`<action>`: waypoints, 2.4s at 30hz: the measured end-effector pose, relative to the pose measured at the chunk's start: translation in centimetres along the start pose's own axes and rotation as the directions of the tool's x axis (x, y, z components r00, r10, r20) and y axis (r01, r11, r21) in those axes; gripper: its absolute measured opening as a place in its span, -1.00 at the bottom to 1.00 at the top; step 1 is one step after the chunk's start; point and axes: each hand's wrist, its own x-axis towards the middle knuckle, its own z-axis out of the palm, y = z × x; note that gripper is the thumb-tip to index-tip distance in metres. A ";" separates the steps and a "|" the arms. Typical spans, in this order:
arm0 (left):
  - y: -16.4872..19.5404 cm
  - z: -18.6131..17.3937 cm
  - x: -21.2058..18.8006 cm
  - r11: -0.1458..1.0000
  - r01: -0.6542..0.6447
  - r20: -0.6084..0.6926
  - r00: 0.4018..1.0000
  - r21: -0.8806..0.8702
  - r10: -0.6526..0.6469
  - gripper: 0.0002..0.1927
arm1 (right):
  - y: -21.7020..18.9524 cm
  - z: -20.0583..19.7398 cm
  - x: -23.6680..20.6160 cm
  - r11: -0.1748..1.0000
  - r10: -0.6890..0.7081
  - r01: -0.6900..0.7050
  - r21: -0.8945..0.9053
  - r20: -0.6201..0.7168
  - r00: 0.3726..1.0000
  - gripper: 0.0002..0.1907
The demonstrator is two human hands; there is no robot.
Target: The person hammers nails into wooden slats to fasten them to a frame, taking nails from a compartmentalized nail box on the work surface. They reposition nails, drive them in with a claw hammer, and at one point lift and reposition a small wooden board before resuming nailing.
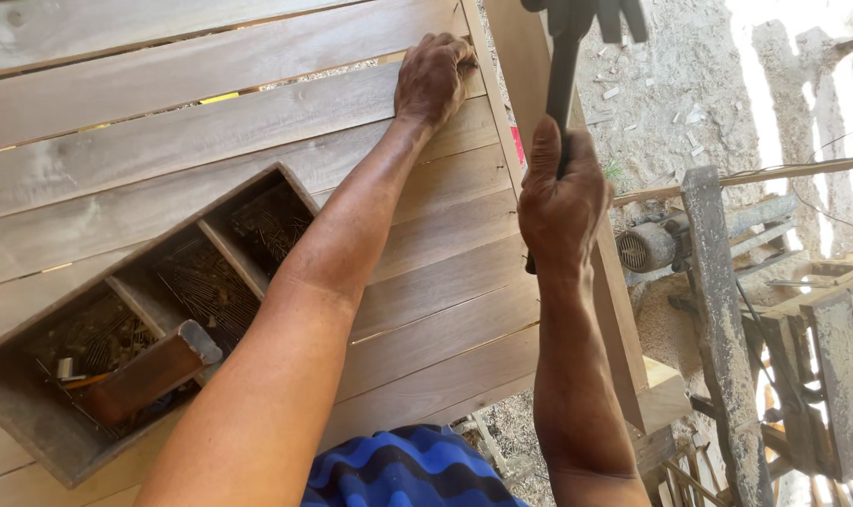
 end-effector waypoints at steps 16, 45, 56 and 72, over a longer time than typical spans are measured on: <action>0.3 0.1 0.3 0.998 -0.041 0.036 0.999 0.049 0.040 -0.96 | 1.6 2.6 0.6 0.992 -0.125 0.121 -0.043 -0.100 0.987 -0.47; 4.6 -18.2 -18.8 0.662 0.429 0.134 0.770 0.614 -0.624 -0.71 | 6.5 5.7 -13.4 0.982 0.147 -0.117 -0.151 0.211 0.966 -0.37; 2.5 -17.3 -21.4 0.740 0.513 0.030 0.813 0.436 -0.582 -0.84 | 6.6 5.5 -13.5 0.985 0.132 -0.107 -0.137 0.192 0.972 -0.37; 2.5 -20.2 -22.4 0.882 0.400 0.030 0.907 0.251 -0.420 -0.86 | 6.8 5.1 -13.7 0.990 0.120 -0.102 -0.094 0.198 0.973 -0.36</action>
